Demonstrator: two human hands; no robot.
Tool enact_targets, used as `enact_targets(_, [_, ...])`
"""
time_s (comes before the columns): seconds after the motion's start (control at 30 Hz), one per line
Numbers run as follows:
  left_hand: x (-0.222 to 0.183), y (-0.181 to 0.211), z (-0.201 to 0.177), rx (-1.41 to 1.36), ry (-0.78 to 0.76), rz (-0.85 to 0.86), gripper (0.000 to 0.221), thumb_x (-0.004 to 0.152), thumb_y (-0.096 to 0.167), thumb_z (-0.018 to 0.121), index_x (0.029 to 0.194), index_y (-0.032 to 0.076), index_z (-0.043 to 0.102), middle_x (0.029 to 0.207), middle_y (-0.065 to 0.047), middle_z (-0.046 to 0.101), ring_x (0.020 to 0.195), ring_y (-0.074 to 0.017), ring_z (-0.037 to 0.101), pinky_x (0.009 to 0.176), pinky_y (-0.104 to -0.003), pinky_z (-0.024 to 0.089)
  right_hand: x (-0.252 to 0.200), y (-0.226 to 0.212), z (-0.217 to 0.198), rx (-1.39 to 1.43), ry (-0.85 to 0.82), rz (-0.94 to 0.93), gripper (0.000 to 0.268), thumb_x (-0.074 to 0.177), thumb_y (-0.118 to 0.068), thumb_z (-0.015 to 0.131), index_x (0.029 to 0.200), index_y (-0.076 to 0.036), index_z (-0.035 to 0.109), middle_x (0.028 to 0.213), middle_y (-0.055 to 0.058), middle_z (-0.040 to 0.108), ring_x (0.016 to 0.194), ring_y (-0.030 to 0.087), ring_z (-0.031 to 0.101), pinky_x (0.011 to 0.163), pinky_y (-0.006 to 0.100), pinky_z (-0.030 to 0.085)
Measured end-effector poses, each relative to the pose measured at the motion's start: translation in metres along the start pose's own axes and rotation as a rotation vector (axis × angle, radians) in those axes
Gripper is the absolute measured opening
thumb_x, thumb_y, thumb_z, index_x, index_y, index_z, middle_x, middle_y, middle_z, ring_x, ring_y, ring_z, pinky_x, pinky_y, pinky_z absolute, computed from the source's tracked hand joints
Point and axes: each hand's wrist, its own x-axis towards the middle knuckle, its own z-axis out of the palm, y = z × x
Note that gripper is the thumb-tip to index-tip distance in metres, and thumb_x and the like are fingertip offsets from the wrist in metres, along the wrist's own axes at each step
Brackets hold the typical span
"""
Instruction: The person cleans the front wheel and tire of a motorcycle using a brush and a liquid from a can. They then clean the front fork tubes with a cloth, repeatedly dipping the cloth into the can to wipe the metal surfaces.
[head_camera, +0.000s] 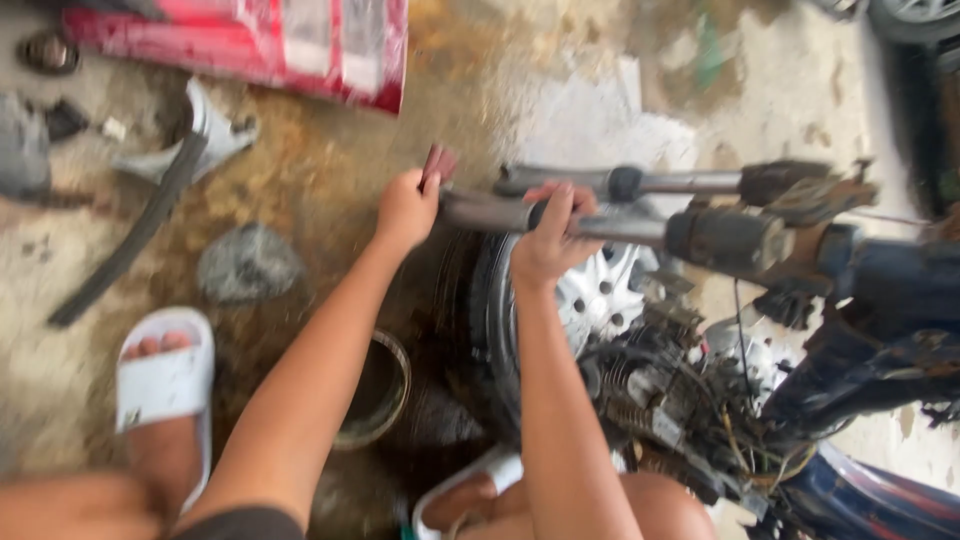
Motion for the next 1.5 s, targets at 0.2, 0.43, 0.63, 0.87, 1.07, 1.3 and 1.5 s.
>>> enact_targets(0.2, [0.006,-0.001,0.004,0.251,-0.019,0.014,0.045,0.104,0.036,0.056,0.085,-0.003,0.069,0.075,-0.021,0.066,0.082,-0.0406,0.072,0.069,-0.047,0.06,-0.006,0.015,0.0,0.07,0.072,0.044,0.031,0.102,-0.017,0.058,0.076,0.0,0.063,0.063,0.013,0.065,0.058,0.021,0.07,0.057,0.035,0.061])
enact_targets(0.43, [-0.004,0.011,-0.008,0.239,-0.069,0.01,0.051,0.108,0.031,0.048,0.088,-0.01,0.071,0.077,-0.028,0.067,0.084,-0.045,0.072,0.071,-0.053,0.06,-0.009,0.012,0.006,0.065,0.141,0.082,0.028,0.103,-0.018,0.057,0.08,-0.001,0.063,0.064,0.01,0.065,0.057,0.018,0.07,0.056,0.033,0.061])
enact_targets(0.63, [-0.004,-0.004,-0.014,0.141,-0.084,-0.042,0.053,0.104,0.044,0.052,0.081,-0.001,0.067,0.079,-0.023,0.068,0.091,-0.0469,0.069,0.076,-0.054,0.055,-0.006,0.011,0.006,0.085,0.153,0.076,0.027,0.101,-0.017,0.059,0.081,0.0,0.063,0.064,0.012,0.065,0.056,0.018,0.07,0.054,0.032,0.062])
enact_targets(0.87, [-0.012,-0.032,-0.018,-0.018,-0.171,-0.102,0.042,0.095,0.053,0.063,0.078,0.015,0.067,0.07,-0.008,0.066,0.08,-0.0279,0.068,0.073,-0.04,0.054,-0.007,0.01,0.007,0.087,0.148,0.041,0.027,0.101,-0.017,0.059,0.081,-0.001,0.062,0.064,0.01,0.063,0.055,0.018,0.07,0.057,0.031,0.062])
enact_targets(1.07, [-0.061,-0.046,-0.007,-0.448,-0.159,0.178,0.051,0.094,0.033,0.072,0.133,0.002,0.059,0.143,-0.028,0.045,0.141,-0.0404,0.034,0.12,-0.052,0.019,-0.006,0.006,0.013,0.099,0.153,-0.006,0.026,0.102,-0.016,0.058,0.081,-0.001,0.061,0.066,0.009,0.062,0.055,0.017,0.069,0.056,0.03,0.06])
enact_targets(1.3, [-0.047,-0.027,0.005,-0.392,-0.279,0.009,0.062,0.107,0.061,0.044,0.161,0.03,0.037,0.167,-0.021,0.026,0.151,-0.0541,0.0,0.123,-0.069,0.006,-0.005,0.003,0.01,0.066,0.119,-0.059,0.026,0.102,-0.015,0.055,0.082,0.0,0.059,0.068,0.01,0.059,0.056,0.019,0.069,0.053,0.032,0.06])
enact_targets(1.5, [-0.073,-0.017,0.002,-0.463,-0.209,0.31,0.054,0.114,0.036,0.039,0.16,0.01,0.031,0.167,-0.02,0.025,0.156,-0.0437,0.007,0.126,-0.061,-0.011,-0.005,0.003,0.013,0.095,0.151,-0.108,0.021,0.101,-0.01,0.057,0.082,0.0,0.058,0.068,0.011,0.06,0.054,0.02,0.069,0.055,0.03,0.059])
